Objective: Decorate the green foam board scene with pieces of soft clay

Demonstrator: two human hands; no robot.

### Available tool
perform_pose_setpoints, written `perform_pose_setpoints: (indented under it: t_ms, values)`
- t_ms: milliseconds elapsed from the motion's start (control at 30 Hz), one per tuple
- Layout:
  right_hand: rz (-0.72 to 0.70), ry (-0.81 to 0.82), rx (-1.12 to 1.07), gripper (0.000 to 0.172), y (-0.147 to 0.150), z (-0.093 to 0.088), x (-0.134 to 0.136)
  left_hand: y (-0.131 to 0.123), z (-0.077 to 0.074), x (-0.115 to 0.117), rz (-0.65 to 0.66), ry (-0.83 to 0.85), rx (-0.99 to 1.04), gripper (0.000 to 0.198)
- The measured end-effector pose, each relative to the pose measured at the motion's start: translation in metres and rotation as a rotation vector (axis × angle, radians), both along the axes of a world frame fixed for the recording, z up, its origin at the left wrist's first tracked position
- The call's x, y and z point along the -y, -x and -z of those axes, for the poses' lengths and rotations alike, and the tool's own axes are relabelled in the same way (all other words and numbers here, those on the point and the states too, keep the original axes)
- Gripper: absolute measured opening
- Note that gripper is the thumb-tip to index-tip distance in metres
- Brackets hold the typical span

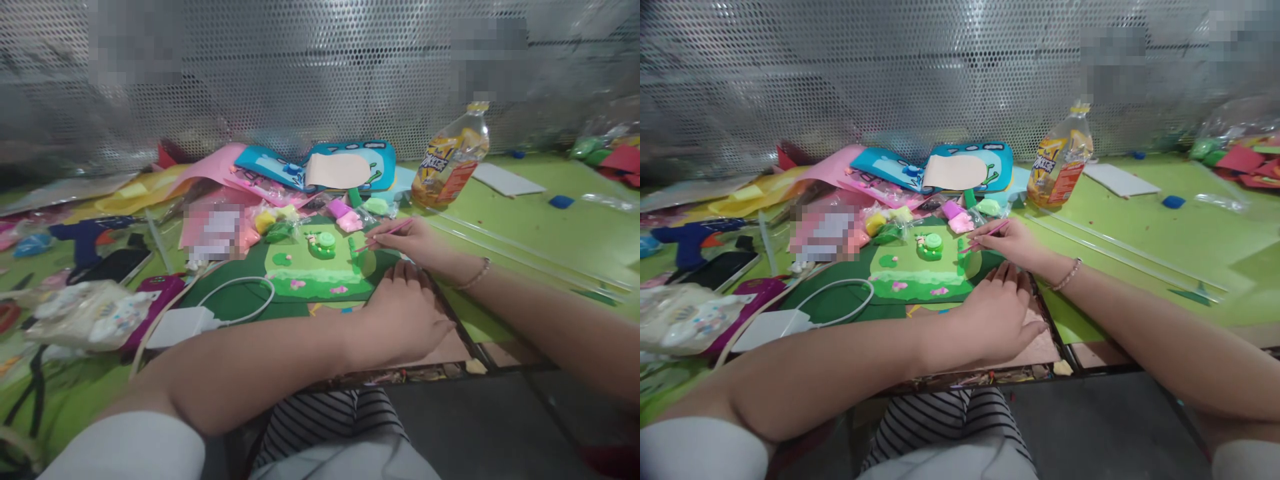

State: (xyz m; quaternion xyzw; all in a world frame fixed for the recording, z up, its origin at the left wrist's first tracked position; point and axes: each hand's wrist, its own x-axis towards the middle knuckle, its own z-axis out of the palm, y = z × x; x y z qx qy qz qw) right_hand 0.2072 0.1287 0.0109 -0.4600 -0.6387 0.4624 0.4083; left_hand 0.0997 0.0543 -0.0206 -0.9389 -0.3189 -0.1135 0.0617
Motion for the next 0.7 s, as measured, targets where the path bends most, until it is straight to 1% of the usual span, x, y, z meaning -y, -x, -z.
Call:
perform_pose_setpoints:
  t_ms: [167,267,433,700]
  values:
    - [-0.044,0.032,0.015,0.015,0.0009,0.0008,0.0005,-0.0007,-0.0005,-0.0020,-0.021,0.053,0.002,0.082]
    - [-0.051,0.042,0.014,0.015,0.0009,0.0034,-0.0012,-0.0005,-0.0025,-0.0024,-0.019,0.079,-0.001,0.081]
    - [-0.048,0.016,0.059,0.020,-0.0010,0.0074,-0.0038,-0.0012,-0.0034,-0.0025,-0.026,0.100,-0.014,0.077]
    - [-0.061,-0.001,0.096,0.016,-0.0004,0.0056,-0.0024,-0.0016,-0.0021,-0.0021,-0.024,0.097,0.014,0.078]
